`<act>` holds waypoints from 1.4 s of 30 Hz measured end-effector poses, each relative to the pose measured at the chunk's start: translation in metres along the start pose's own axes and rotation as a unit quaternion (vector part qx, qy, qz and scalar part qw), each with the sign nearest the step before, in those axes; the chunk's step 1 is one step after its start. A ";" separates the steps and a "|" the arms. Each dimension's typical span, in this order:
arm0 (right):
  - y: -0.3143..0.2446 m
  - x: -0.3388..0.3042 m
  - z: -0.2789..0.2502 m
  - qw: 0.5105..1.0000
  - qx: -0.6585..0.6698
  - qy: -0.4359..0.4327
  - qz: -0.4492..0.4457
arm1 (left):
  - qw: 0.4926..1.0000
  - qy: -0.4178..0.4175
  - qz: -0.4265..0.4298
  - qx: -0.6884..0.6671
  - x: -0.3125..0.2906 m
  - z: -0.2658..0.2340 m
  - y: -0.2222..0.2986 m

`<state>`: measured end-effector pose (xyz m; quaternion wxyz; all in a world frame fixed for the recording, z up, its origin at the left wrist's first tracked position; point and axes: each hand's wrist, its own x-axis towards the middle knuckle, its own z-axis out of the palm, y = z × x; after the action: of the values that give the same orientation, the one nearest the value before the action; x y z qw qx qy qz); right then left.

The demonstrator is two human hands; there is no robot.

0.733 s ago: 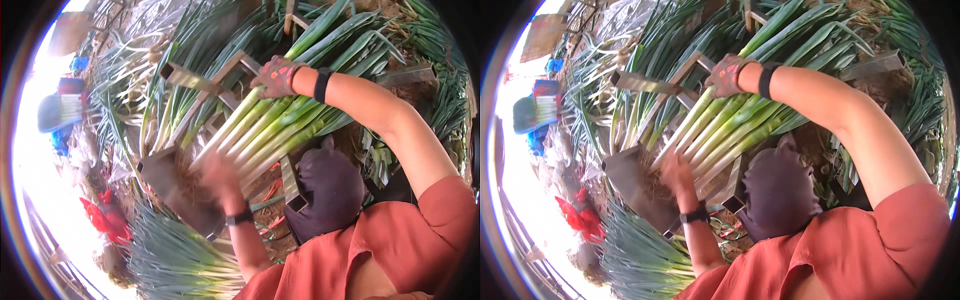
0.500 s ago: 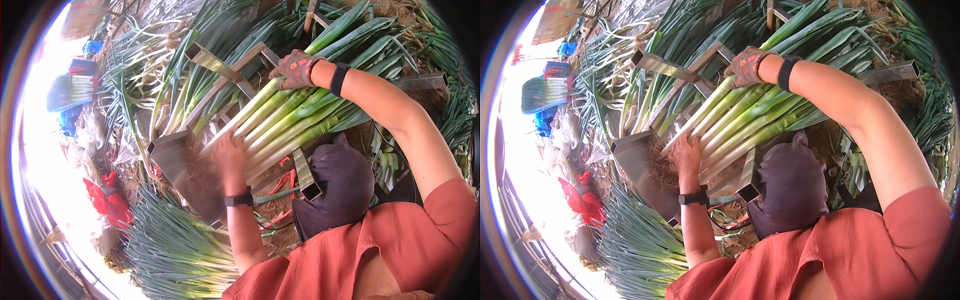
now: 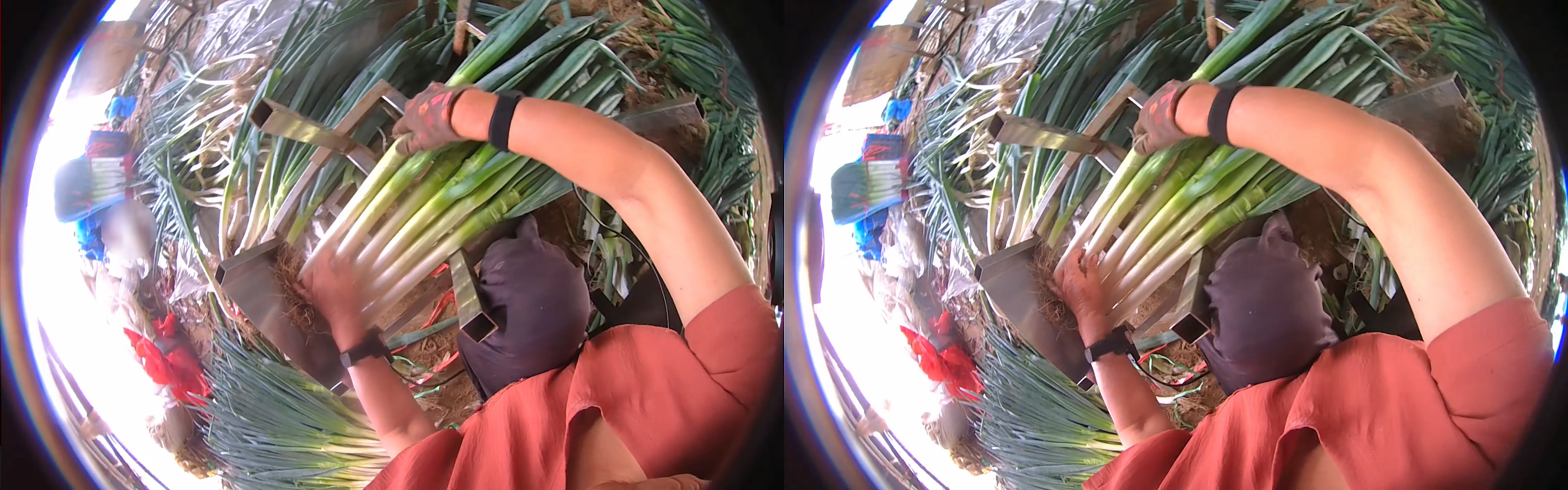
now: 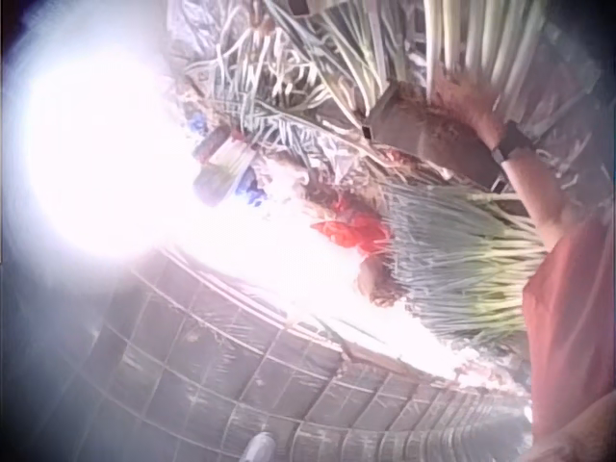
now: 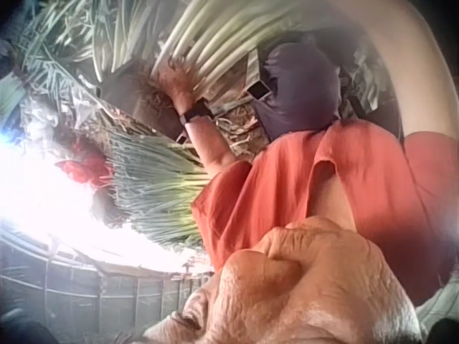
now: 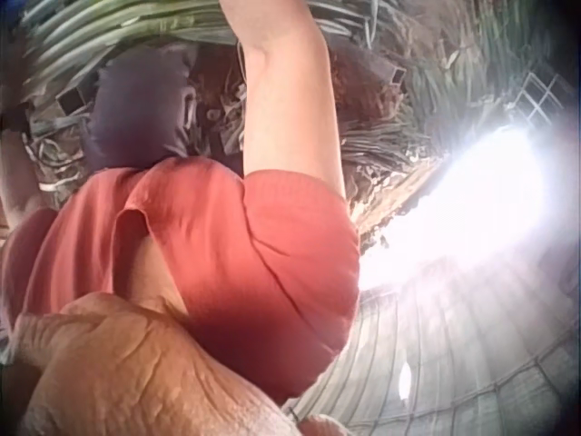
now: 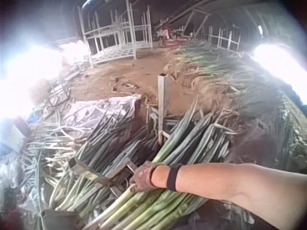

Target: Cleaning and preparing leeks by removing outer layers and dirt.

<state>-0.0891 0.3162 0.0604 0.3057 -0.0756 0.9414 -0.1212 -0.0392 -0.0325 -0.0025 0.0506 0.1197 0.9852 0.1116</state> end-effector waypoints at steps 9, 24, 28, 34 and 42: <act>-0.009 -0.019 0.023 0.995 -0.078 0.044 0.042 | 0.983 0.086 0.000 -0.161 0.020 0.016 0.063; -0.012 -0.021 0.026 0.995 -0.076 0.038 0.050 | 0.998 -0.040 -0.036 -0.035 0.017 0.034 0.092; -0.018 -0.020 0.024 0.994 -0.078 0.046 0.064 | 0.998 -0.047 -0.026 -0.017 0.017 0.031 0.094; -0.075 0.002 0.086 0.953 -0.101 0.257 -0.126 | 0.999 -0.044 -0.004 0.001 0.021 0.027 0.088; 0.095 -0.048 0.060 0.924 -0.077 0.367 0.073 | 0.998 -0.061 -0.001 -0.009 0.014 0.030 0.103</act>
<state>-0.0216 0.4068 0.0133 -0.0601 0.0202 0.9970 -0.0452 -0.0258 0.0747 -0.0086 0.1122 0.1245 0.9793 0.1131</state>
